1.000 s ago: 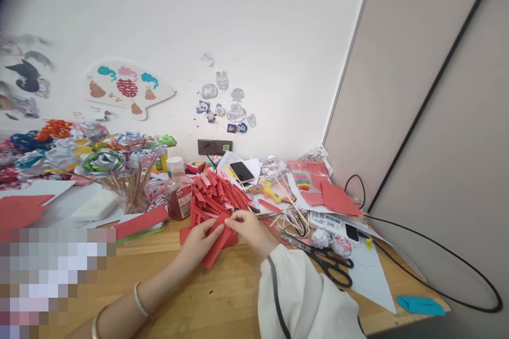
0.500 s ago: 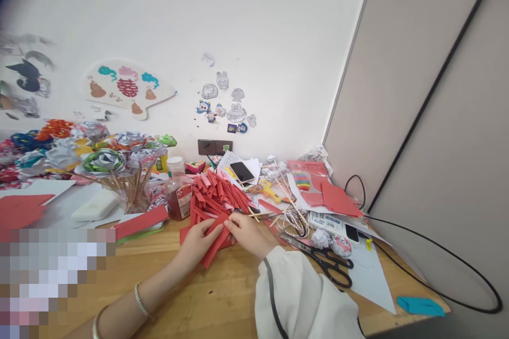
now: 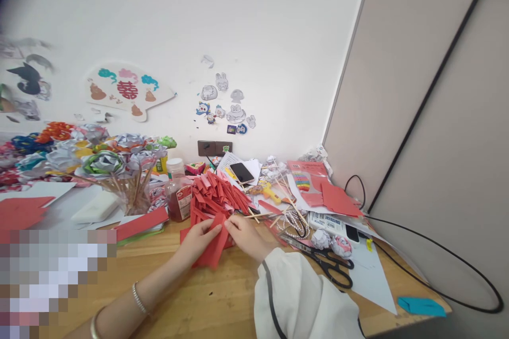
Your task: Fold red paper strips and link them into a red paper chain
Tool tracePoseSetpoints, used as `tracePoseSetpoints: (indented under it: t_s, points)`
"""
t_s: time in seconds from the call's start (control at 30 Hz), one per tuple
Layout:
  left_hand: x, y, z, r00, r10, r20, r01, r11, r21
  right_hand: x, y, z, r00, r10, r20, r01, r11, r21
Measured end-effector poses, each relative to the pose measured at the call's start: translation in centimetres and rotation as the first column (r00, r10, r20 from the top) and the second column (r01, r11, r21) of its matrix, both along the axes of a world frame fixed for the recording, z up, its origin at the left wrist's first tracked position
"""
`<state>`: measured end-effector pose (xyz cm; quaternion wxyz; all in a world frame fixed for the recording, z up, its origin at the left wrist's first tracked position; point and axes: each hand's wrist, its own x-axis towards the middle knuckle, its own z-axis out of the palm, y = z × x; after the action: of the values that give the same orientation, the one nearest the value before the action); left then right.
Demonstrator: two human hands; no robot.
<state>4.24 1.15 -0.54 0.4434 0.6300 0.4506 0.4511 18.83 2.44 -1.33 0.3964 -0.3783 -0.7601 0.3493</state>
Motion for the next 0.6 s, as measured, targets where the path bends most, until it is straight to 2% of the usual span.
tracePoseSetpoints:
  t_s: [0.1, 0.2, 0.27, 0.4, 0.6]
  points:
    - [0.31, -0.07, -0.37, 0.989, -0.105, 0.103, 0.115, 0.989, -0.098, 0.03, -0.06, 0.31, 0.998, -0.068, 0.006, 0.068, 0.995, 0.067]
    - [0.42, -0.01, -0.69, 0.974, -0.026, 0.223, 0.083, 0.965, -0.249, 0.17, -0.22, 0.69, 0.998, -0.058, 0.03, 0.056, 0.995, 0.086]
    - [0.27, 0.13, -0.75, 0.944, 0.004, 0.331, 0.112, 0.938, -0.329, 0.24, -0.34, 0.85, 0.997, -0.056, 0.045, 0.052, 0.994, 0.093]
    - [-0.17, 0.36, -0.62, 0.888, -0.008, 0.459, 0.199, 0.908, -0.369, 0.26, -0.32, 0.78, 0.994, -0.07, 0.083, 0.059, 0.99, 0.131]
    - [-0.28, -0.01, -0.25, 0.882, -0.052, 0.468, 0.248, 0.896, -0.369, 0.17, 0.05, 0.37, 0.991, -0.09, 0.097, 0.074, 0.985, 0.154]
